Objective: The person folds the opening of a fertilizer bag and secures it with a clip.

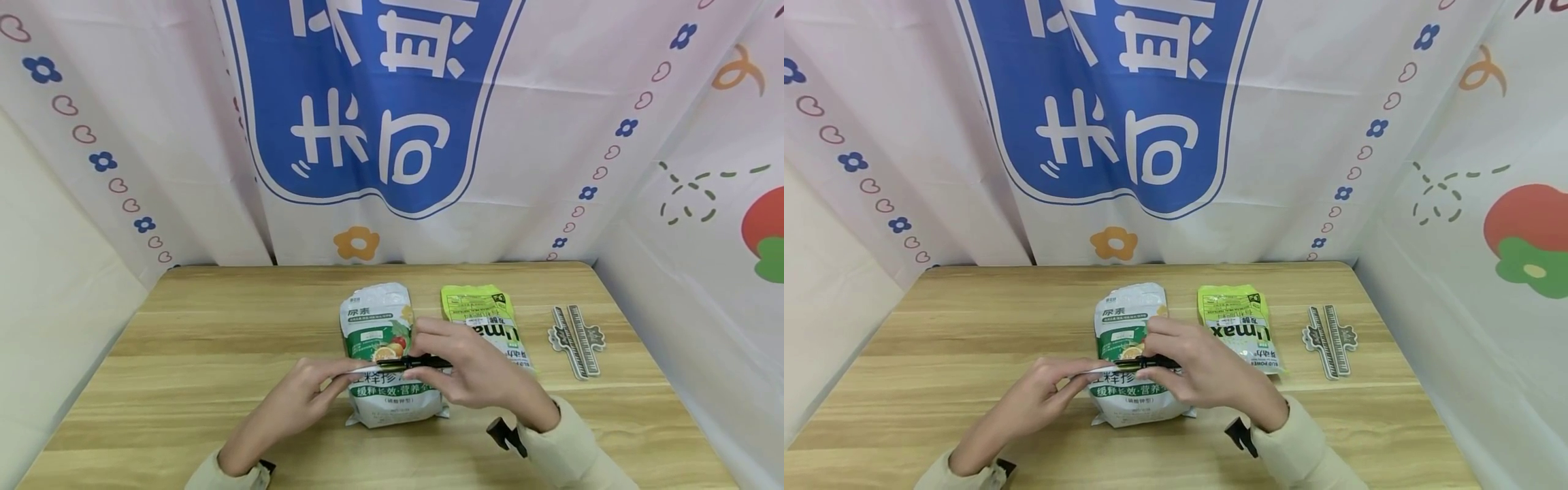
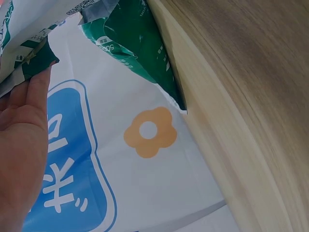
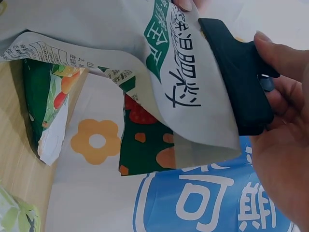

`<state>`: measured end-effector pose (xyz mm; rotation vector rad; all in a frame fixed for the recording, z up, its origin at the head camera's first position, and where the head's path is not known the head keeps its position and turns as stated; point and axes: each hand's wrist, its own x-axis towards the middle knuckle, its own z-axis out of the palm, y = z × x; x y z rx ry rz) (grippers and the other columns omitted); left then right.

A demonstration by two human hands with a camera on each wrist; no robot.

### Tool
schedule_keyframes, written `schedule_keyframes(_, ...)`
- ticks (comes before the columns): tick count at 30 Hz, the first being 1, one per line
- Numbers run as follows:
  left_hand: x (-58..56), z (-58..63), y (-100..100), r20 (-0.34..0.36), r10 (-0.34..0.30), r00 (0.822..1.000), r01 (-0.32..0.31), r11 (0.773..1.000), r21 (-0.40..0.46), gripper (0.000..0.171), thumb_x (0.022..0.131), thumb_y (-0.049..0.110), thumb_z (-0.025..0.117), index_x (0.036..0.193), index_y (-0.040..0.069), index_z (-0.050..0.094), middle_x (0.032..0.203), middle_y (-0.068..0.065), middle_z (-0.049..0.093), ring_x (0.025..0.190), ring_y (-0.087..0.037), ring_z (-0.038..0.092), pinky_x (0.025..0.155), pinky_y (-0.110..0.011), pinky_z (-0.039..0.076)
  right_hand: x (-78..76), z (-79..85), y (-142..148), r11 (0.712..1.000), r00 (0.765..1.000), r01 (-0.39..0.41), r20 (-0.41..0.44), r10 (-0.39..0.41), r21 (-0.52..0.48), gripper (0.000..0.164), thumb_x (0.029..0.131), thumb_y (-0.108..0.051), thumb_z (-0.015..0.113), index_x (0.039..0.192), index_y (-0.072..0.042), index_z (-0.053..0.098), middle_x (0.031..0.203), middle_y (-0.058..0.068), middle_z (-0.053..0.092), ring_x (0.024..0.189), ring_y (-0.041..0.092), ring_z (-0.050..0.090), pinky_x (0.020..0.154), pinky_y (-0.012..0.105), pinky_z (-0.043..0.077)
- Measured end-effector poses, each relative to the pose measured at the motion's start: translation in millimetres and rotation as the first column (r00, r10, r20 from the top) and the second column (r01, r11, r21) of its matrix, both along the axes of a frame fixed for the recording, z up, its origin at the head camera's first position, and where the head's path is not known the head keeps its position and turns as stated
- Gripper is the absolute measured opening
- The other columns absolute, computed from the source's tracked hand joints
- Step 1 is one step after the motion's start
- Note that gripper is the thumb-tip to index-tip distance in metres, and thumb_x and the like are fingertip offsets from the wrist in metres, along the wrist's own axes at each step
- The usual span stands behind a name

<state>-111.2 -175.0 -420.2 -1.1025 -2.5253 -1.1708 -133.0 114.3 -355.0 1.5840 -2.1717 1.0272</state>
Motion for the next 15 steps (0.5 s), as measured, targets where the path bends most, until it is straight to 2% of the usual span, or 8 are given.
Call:
schedule_keyframes(10, -0.7, 0.1, 0, 0.007, 0.002, 1.000, -0.002, 1.000, -0.010, 0.022, 0.100, 0.003, 0.068, 0.118, 0.008, 0.079, 0.111, -0.006, 0.082, 0.090, 0.001, 0.068, 0.070, -0.019, 0.059, -3.9, -7.8, -9, 1.000, 1.000, -0.005, 0.001, 0.005, 0.000, 0.014, 0.095, -0.012, 0.078, 0.091, -0.013, 0.064, 0.084, -0.003, 0.054, 0.072, 0.004, 0.047, 0.066, 0.009, 0.042)
schedule_keyframes(12, -0.6, 0.2, -1, 0.016, 0.001, 1.000, 0.000, 1.000, -0.008, 0.022, 0.101, 0.004, 0.068, 0.119, 0.007, 0.079, 0.111, -0.007, 0.082, 0.088, 0.002, 0.067, 0.070, -0.019, 0.059, -4.5, -11.2, -11, 1.000, 1.000, -0.008, 0.013, 0.008, -0.006, 0.015, 0.095, -0.012, 0.077, 0.090, -0.012, 0.063, 0.082, -0.003, 0.053, 0.071, 0.004, 0.045, 0.065, 0.009, 0.040)
schedule_keyframes(15, 0.1, 0.1, -1, 0.038, 0.000, 0.999, 0.000, 1.000, -0.004, 0.022, 0.102, 0.006, 0.067, 0.121, 0.006, 0.078, 0.112, -0.009, 0.081, 0.073, 0.008, 0.057, 0.062, -0.017, 0.055, -5.2, -15.9, -13, 1.000, 1.000, -0.006, 0.014, 0.006, -0.017, 0.016, 0.096, -0.014, 0.076, 0.089, -0.013, 0.062, 0.081, -0.002, 0.052, 0.069, 0.004, 0.043, 0.064, 0.009, 0.037)
